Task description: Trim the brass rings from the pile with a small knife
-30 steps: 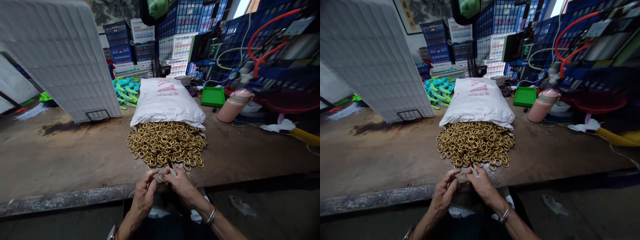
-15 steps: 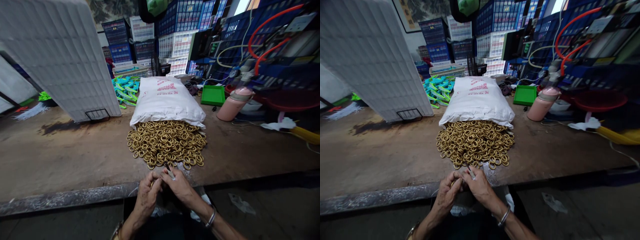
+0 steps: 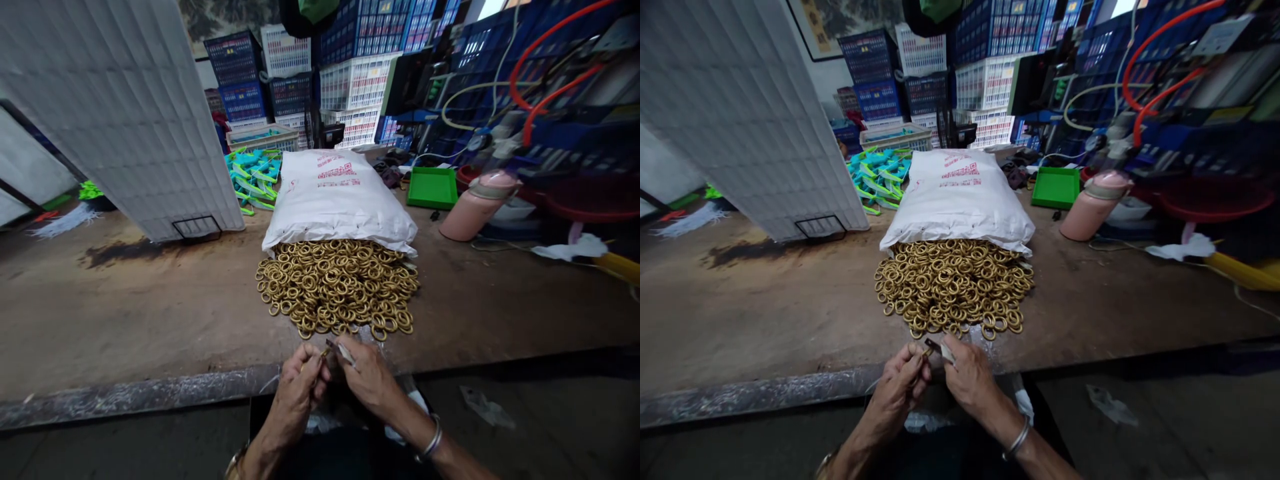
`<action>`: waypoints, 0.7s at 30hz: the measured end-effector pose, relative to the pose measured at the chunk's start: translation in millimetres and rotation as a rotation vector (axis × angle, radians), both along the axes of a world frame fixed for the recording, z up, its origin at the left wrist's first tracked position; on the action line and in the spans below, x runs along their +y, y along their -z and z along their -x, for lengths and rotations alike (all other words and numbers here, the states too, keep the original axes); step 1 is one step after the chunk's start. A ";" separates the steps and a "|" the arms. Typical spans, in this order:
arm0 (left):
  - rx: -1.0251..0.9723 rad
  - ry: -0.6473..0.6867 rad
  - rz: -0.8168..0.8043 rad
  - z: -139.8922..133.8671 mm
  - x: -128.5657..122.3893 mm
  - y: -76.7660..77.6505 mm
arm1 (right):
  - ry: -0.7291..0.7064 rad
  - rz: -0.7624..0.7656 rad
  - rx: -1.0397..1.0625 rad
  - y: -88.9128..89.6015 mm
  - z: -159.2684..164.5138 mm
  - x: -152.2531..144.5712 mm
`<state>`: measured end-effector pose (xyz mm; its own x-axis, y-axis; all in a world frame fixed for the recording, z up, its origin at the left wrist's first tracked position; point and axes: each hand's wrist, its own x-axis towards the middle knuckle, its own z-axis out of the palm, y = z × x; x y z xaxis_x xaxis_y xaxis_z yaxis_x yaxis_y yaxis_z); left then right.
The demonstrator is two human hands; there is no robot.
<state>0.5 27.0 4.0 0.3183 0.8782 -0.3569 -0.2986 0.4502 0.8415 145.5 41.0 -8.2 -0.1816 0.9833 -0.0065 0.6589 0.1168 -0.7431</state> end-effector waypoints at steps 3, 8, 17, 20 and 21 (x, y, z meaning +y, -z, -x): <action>0.012 -0.034 0.019 -1.4 1.2 -1.0 | -0.077 -0.037 -0.146 1.4 0.9 -5.0; 0.055 -0.048 0.036 -2.7 2.7 1.8 | -0.071 -0.025 -0.269 -0.3 4.2 -5.1; 0.194 -0.028 -0.158 3.1 -2.4 14.5 | -0.107 -0.009 -0.336 2.7 3.3 -7.7; 0.187 0.014 -0.155 3.2 -9.0 2.3 | -0.055 -0.004 -0.353 1.7 -1.6 -6.9; 0.181 0.046 -0.147 2.9 -11.5 -2.9 | -0.019 -0.007 -0.367 1.3 -4.6 -5.6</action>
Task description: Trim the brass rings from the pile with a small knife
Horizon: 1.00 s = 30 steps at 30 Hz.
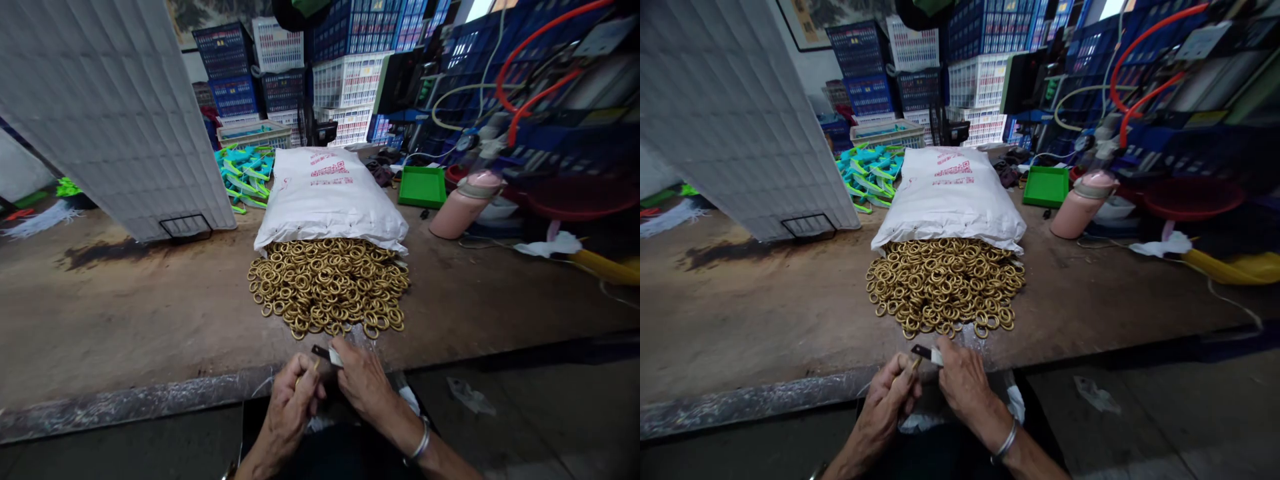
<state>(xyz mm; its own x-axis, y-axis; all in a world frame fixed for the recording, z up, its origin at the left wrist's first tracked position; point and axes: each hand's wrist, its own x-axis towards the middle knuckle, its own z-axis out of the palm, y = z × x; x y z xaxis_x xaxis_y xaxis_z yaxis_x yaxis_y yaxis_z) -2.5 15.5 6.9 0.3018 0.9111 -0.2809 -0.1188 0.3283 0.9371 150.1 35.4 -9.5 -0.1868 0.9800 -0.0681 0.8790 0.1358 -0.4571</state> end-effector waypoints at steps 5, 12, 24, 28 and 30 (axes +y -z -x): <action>-0.152 0.053 0.113 -1.2 -5.3 -11.9 | 0.178 -0.117 -0.055 -0.5 -14.8 10.4; -0.374 -0.094 0.232 -1.7 7.6 -3.5 | 0.272 -0.103 -0.146 0.5 -9.3 19.4; -0.517 -0.170 0.372 -2.3 17.7 4.2 | 0.206 -0.173 0.004 5.7 -11.8 16.5; -0.343 -0.191 0.240 -9.0 23.5 4.6 | 0.110 -0.168 0.153 0.8 -9.0 12.8; -0.248 -0.195 0.155 -11.4 25.1 4.9 | 0.073 -0.161 0.208 -3.9 -5.9 11.4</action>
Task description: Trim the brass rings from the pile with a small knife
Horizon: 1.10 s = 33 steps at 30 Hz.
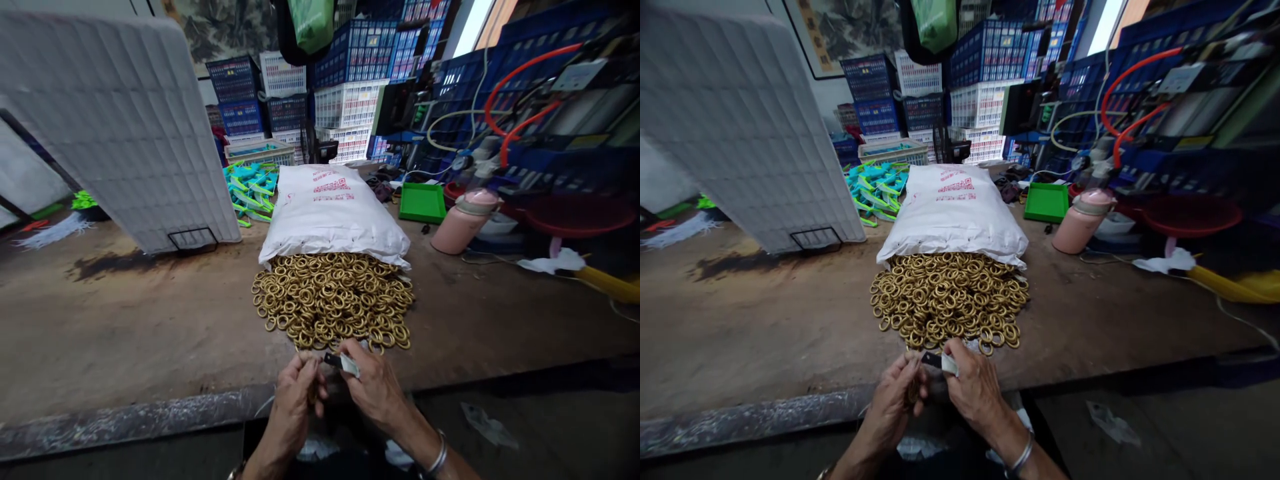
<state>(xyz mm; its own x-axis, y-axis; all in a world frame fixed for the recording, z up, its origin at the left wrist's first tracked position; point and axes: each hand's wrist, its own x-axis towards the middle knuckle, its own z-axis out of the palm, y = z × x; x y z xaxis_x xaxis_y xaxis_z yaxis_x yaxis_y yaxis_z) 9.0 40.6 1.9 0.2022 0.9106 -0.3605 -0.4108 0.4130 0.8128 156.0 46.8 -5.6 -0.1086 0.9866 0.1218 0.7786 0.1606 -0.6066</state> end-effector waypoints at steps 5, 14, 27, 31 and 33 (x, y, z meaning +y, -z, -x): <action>0.167 0.086 -0.053 -1.1 1.2 -0.2 | -0.069 0.080 0.141 -11.6 8.9 0.2; 0.253 0.041 -0.013 -3.2 4.6 -3.2 | 0.062 0.449 0.719 5.0 19.8 2.0; 0.166 0.167 -0.048 0.3 4.7 2.5 | 0.005 0.325 0.648 -12.6 19.7 8.5; 0.086 0.159 -0.021 0.4 1.4 -1.2 | 0.014 0.334 0.650 -7.5 16.9 9.4; 0.078 0.151 0.006 0.7 -0.1 -3.5 | 0.041 0.294 0.567 -3.2 14.5 9.2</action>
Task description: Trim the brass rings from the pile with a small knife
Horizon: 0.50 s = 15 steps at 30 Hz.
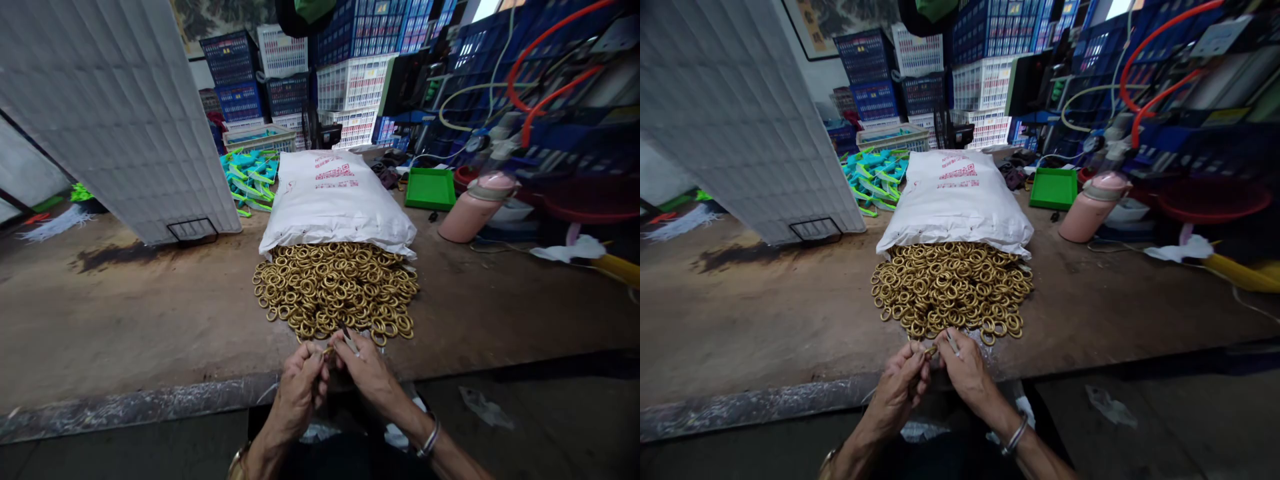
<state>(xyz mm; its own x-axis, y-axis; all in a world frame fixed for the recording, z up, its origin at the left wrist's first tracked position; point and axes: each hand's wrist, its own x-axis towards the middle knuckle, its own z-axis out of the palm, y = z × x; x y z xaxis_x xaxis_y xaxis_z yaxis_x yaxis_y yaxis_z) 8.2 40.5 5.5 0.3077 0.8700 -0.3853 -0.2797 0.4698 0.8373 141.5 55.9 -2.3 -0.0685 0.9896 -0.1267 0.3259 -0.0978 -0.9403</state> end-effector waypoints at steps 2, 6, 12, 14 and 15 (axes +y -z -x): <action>0.015 -0.016 0.019 0.0 -0.5 -1.5 | -0.017 -0.059 -0.135 3.5 -2.1 -1.9; 0.038 -0.036 0.018 -1.3 0.6 -1.0 | -0.148 -0.156 -0.423 5.0 -3.0 -9.1; 0.050 -0.049 -0.033 -3.8 2.5 3.1 | -0.177 -0.185 -0.616 2.5 -1.7 -12.7; 0.077 -0.046 -0.063 -4.4 2.6 3.3 | -0.170 -0.185 -0.638 1.6 -1.6 -11.8; 0.093 -0.048 -0.080 -4.6 2.6 3.3 | -0.169 -0.181 -0.646 0.9 -1.5 -11.2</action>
<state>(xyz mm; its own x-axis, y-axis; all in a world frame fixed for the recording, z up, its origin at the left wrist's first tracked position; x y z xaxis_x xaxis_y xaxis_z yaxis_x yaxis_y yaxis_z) 12.8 43.2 2.1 0.2314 0.9117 -0.3396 -0.2192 0.3890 0.8948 143.1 44.7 -3.3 -0.1898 0.9814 -0.0279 0.8229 0.1436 -0.5497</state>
